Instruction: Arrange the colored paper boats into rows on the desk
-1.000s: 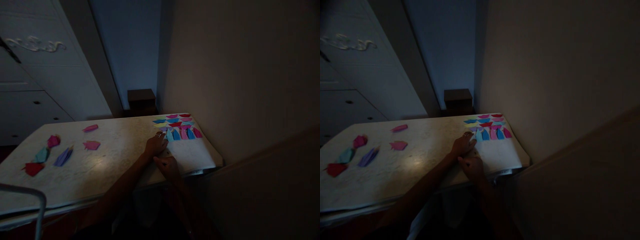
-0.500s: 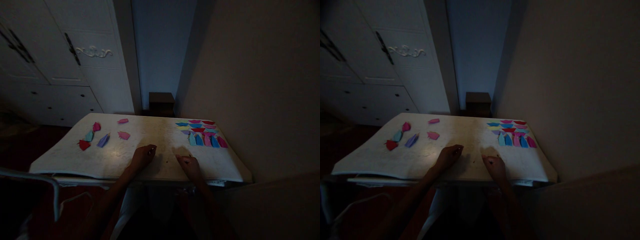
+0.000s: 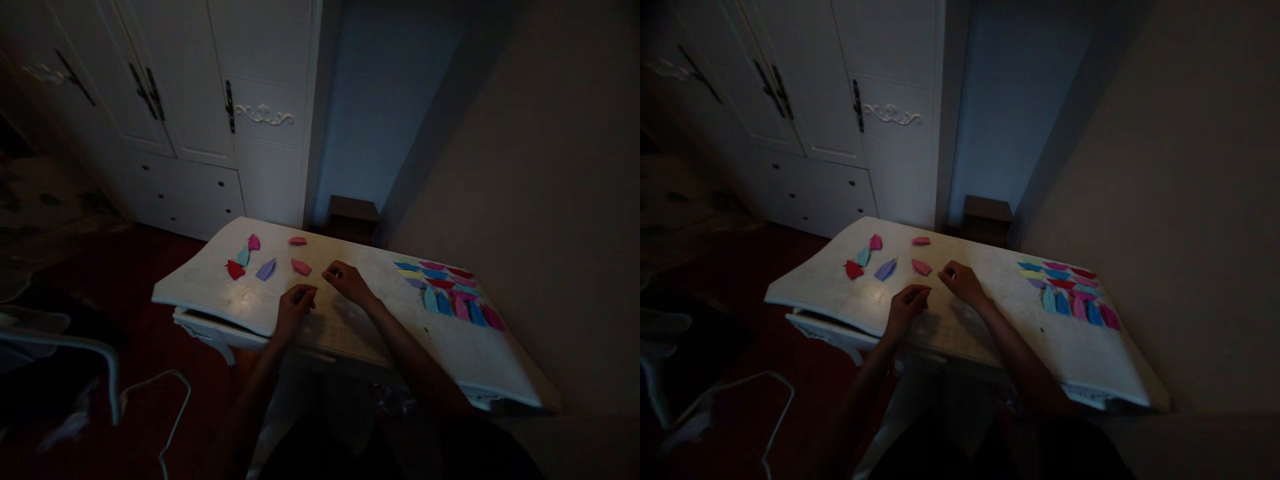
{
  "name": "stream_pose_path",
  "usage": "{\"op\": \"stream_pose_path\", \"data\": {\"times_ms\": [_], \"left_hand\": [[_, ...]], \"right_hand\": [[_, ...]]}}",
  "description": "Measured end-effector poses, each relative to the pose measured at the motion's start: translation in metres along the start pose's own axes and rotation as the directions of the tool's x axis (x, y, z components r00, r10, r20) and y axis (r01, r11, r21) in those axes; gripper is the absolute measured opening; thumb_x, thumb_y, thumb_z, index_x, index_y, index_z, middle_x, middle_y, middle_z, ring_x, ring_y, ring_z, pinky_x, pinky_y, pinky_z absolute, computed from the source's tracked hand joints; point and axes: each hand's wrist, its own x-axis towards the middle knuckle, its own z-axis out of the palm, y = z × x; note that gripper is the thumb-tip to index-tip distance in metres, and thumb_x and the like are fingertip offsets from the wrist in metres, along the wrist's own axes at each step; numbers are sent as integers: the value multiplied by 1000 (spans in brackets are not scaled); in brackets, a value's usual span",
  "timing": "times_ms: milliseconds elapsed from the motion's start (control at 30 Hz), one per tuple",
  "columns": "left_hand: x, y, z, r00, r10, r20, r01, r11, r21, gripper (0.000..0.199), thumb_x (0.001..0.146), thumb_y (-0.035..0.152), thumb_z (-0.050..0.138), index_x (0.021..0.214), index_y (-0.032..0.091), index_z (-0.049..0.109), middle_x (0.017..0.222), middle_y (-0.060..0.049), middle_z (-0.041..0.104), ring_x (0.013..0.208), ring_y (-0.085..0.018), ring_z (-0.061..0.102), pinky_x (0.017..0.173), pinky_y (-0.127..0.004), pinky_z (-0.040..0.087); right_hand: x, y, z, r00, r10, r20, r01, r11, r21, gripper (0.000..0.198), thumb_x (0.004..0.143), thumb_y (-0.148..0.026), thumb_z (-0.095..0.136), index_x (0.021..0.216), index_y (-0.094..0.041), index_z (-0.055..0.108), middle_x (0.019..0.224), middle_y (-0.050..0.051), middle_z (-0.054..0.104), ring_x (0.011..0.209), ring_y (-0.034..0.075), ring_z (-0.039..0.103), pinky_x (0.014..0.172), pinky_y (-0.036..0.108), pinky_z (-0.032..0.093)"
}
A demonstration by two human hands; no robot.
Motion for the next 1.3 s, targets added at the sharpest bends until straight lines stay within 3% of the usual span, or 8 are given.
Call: {"op": "stream_pose_path", "data": {"times_ms": [67,200,333,467,700,933,1100,1300], "left_hand": [[-1,0,0,1000,5,-1,-5,1000,-17,27,78,41,65,87,16,69,57,3,59,50,-10,53,48,-20,39],[-1,-2,1,1000,19,15,-19,1000,-8,25,78,41,64,85,17,69,57,3,59,51,-10,53,49,-20,41],[0,-5,2,1000,25,10,-25,1000,-5,27,78,41,63,85,16,68,56,3,60,50,-11,53,49,-21,41],[0,-3,2,1000,19,16,-19,1000,3,25,78,39,63,83,16,67,55,3,59,49,-10,52,49,-21,41],[-2,2,1,1000,9,16,-11,997,76,27,80,41,60,86,15,68,57,3,59,52,-11,54,52,-22,43],[-1,0,0,1000,-1,17,0,995,95,32,78,45,62,89,15,69,61,1,63,58,-13,59,52,-22,46],[0,6,1,1000,-13,9,12,992,128,36,77,48,64,91,15,69,63,0,63,57,-13,58,53,-23,48],[1,16,2,996,-78,42,69,980,188,39,70,51,69,88,16,71,65,-1,65,60,-15,61,55,-24,51]], "right_hand": [[27,-8,17,999,-9,48,12,999,-45,17,86,-29,59,97,-17,64,94,4,68,82,14,60,73,23,43],[63,-14,48,994,42,102,-27,990,-141,40,79,-34,69,113,-14,62,106,11,65,87,19,60,74,27,43],[77,-10,59,990,62,125,-36,978,-203,32,78,-38,69,101,-16,66,98,9,65,80,18,59,68,26,41],[71,-6,56,995,23,98,-1,976,-216,25,80,-37,68,95,-17,66,95,6,64,80,16,56,68,25,38],[35,6,35,1000,-7,-3,6,982,-191,24,85,-39,65,97,-18,65,95,5,64,85,16,56,73,25,40],[-12,34,-7,990,-10,-142,1,998,-68,20,82,-33,68,92,-16,67,92,4,67,82,16,58,73,26,41],[-59,61,-36,965,91,-245,-81,995,51,27,81,-38,66,96,-16,69,89,4,66,72,14,56,66,25,41],[-128,101,-68,895,246,-372,-216,969,121,37,80,-47,65,100,-17,69,86,3,65,64,13,51,59,25,39]]}}
